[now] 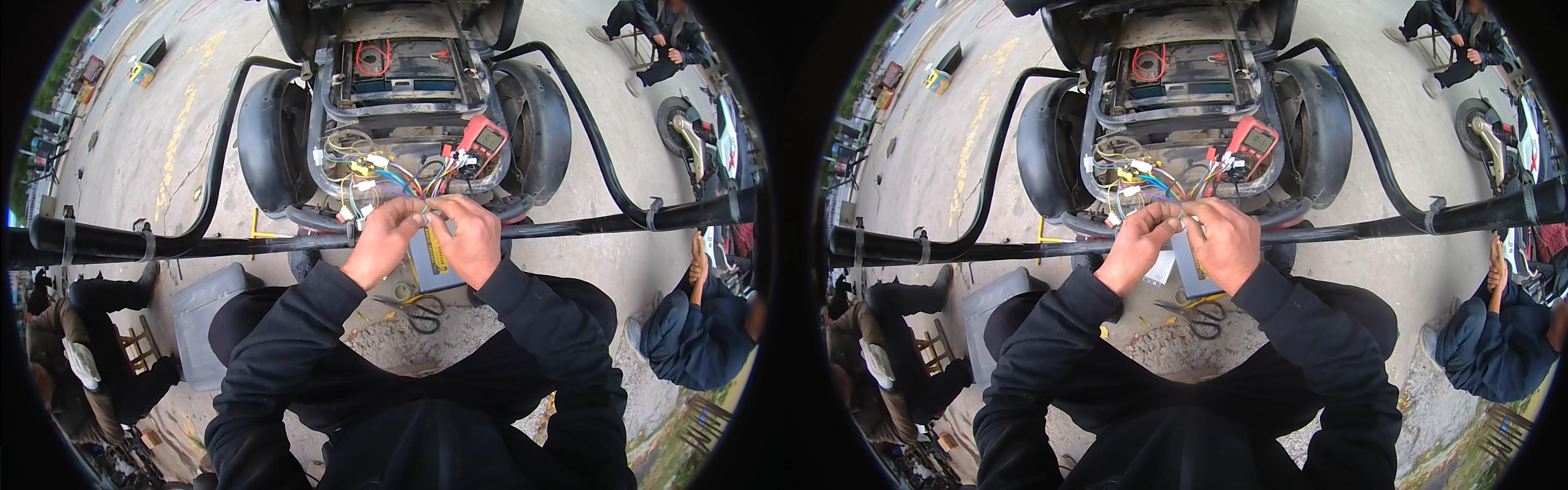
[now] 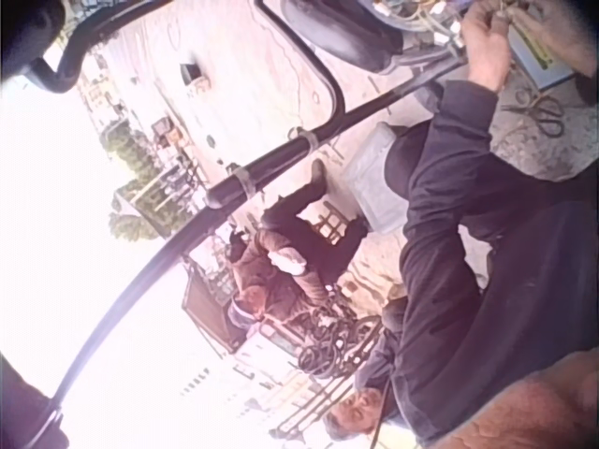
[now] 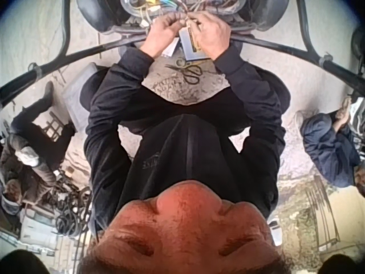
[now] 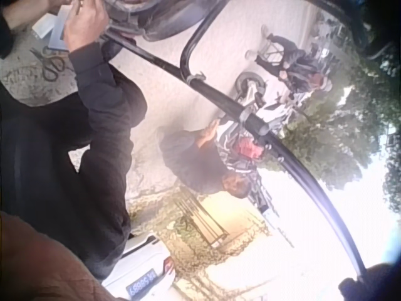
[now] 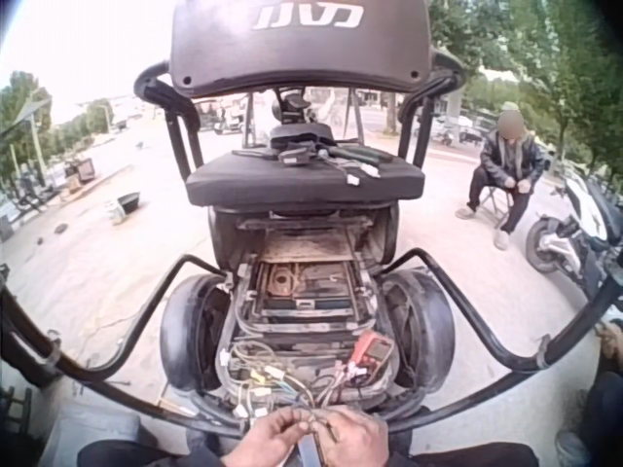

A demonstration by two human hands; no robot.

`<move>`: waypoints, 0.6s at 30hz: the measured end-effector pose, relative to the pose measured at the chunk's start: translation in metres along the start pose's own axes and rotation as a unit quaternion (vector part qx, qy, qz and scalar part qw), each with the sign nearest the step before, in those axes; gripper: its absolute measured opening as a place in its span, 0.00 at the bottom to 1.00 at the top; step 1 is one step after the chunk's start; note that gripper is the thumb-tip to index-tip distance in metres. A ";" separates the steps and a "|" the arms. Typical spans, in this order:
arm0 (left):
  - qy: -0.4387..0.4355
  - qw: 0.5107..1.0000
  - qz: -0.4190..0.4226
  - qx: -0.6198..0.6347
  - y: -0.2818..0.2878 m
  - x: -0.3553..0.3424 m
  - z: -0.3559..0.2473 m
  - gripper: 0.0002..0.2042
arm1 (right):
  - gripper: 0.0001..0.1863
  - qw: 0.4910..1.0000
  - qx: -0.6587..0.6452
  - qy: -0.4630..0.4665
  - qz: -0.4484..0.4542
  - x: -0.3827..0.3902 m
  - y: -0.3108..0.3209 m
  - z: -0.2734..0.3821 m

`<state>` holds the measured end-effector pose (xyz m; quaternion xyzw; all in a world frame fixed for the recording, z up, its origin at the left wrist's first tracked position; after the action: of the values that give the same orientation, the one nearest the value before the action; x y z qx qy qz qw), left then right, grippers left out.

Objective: The person sits on the ground and works on the exposed wiring of a scooter. They use scissors to cut wires and then connect them to a small electronic box, manipulating the wires with their hands.

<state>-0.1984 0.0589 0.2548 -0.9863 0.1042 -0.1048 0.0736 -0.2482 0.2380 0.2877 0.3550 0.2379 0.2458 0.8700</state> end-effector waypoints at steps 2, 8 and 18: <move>-0.007 1.000 0.000 -0.003 0.000 0.000 0.001 0.13 | 0.12 0.999 0.036 0.037 -0.013 -0.001 0.001 -0.003; 0.002 0.999 -0.003 0.041 0.000 0.001 0.000 0.15 | 0.11 0.982 0.142 0.121 0.005 -0.004 0.007 -0.013; -0.007 0.994 -0.015 -0.112 -0.004 0.004 -0.007 0.13 | 0.07 0.970 0.222 0.092 0.023 -0.002 0.000 -0.016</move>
<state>-0.1949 0.0612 0.2628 -0.9905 0.0995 -0.0871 -0.0381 -0.2592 0.2449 0.2782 0.5201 0.3575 0.2387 0.7381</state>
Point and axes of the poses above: each hand's wrist, its own x-axis away from the middle knuckle, its own y-axis out of the back of the hand, z = x × y, the point moved 1 cm from there along -x, towards the middle knuckle, and after that the axes turned 13 degrees about z, right-handed, at the moved point
